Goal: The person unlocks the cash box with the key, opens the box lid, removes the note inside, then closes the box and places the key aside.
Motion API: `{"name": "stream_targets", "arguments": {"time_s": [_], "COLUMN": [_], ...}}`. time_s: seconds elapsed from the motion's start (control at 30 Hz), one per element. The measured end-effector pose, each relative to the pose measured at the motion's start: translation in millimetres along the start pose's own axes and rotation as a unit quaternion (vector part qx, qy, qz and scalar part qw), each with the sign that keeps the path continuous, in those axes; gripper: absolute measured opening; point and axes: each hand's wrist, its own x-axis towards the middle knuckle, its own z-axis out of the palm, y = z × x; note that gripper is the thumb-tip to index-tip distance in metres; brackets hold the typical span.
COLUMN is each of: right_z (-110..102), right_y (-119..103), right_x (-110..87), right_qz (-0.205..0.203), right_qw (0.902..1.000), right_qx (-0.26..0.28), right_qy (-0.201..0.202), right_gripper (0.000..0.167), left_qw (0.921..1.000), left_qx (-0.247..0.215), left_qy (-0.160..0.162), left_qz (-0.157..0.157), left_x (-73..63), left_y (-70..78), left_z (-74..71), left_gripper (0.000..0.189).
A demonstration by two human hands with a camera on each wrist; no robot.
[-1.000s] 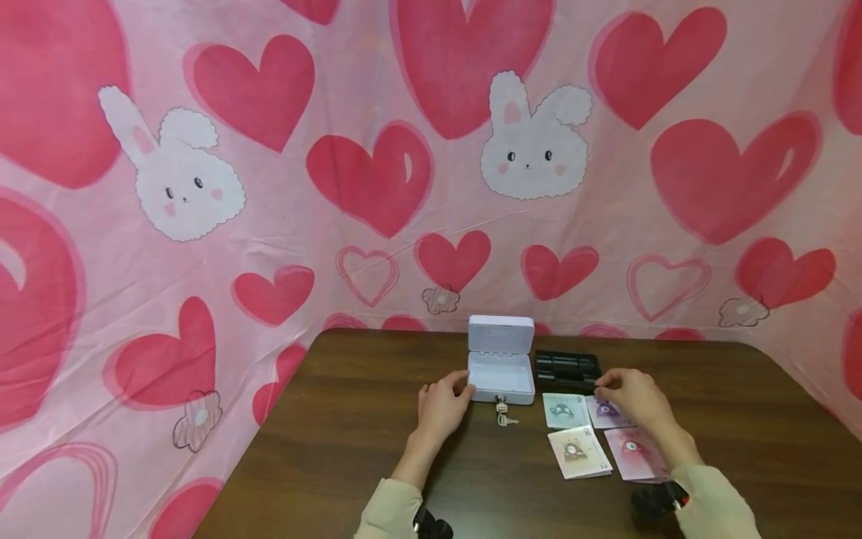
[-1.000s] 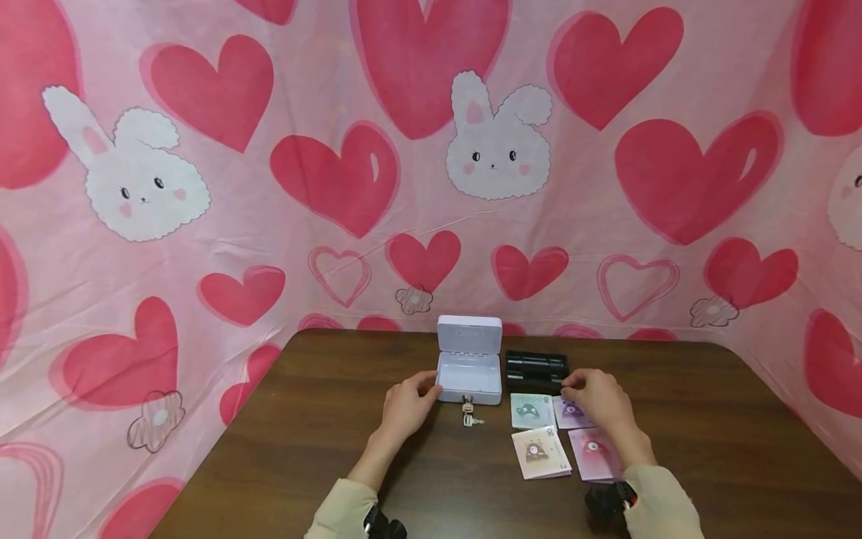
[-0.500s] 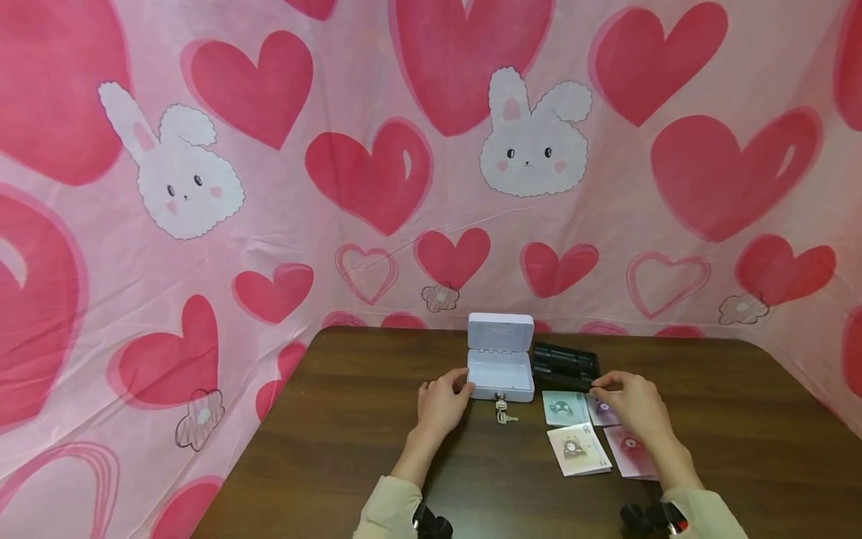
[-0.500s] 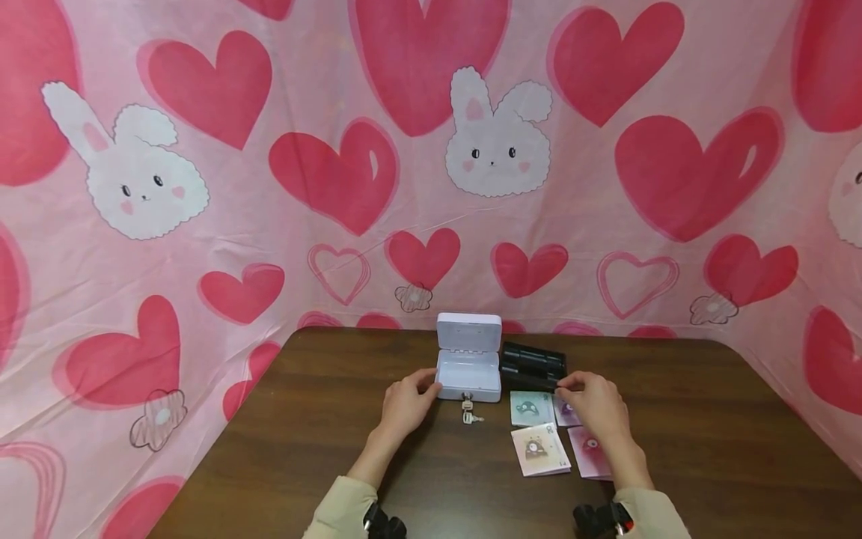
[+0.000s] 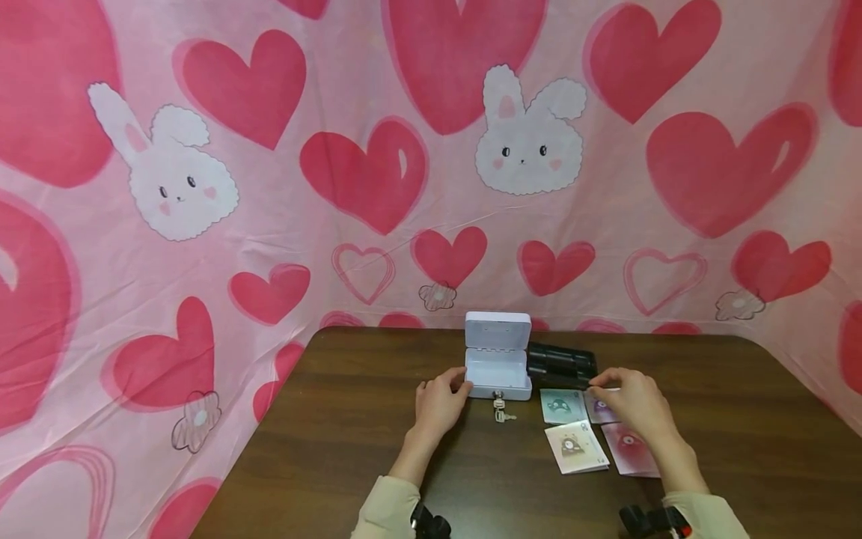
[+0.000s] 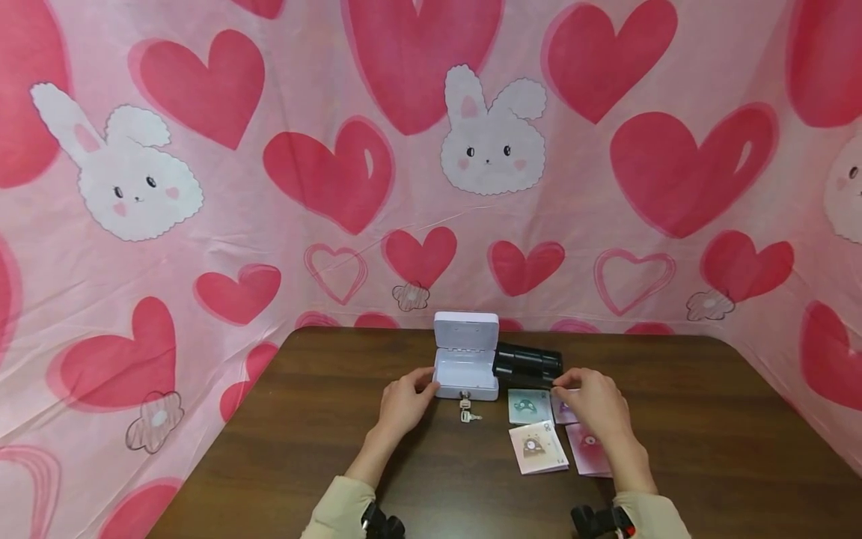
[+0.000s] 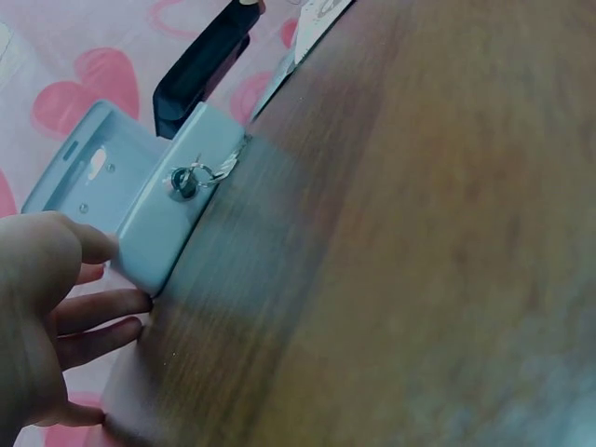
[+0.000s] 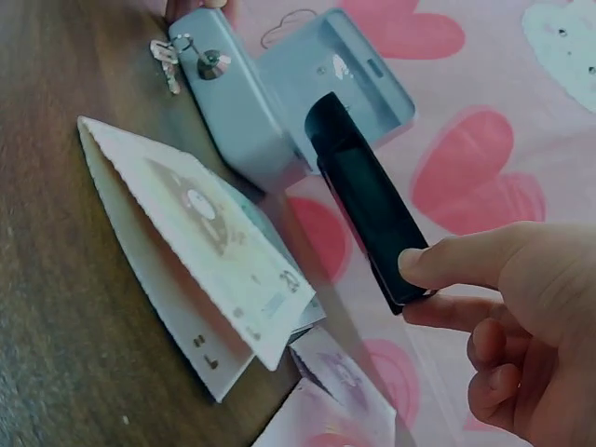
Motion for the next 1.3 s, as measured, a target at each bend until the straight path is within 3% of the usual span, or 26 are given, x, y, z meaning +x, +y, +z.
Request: {"name": "stream_targets", "arguments": {"time_s": [0.33,0.47,0.73,1.03,1.3], "right_z": [0,8,26,51,65], "right_y": [-15,-28,-48,-51,-62], "right_x": [-2.4,-0.9,1.9,6.3,11.7], "right_qz": [-0.010,-0.027,-0.053,-0.101,-0.091], "right_qw": [0.9993,0.9991,0.9986,0.9931,0.9939], "right_qx": [0.003,0.004,0.004,0.021,0.026], "right_qy": [-0.036,-0.032,-0.005,0.057,0.057], "right_gripper": [0.016,0.012,0.008,0.005,0.005], "left_qw": [0.9999,1.0000,1.0000,0.9999,0.9999], "left_qx": [0.008,0.008,-0.002,-0.005,0.011], "left_qy": [-0.003,-0.003,-0.007,-0.014,-0.007], "left_qz": [0.006,0.003,0.003,-0.001,-0.004], "left_x": [0.6,2.1,2.9,2.3,0.8], "left_y": [-1.0,-1.1,-0.5,1.4,2.0], "left_z": [-1.1,-3.4,-7.2,-6.7,-3.7], "left_gripper": [0.033,0.034,0.033,0.034,0.034]}}
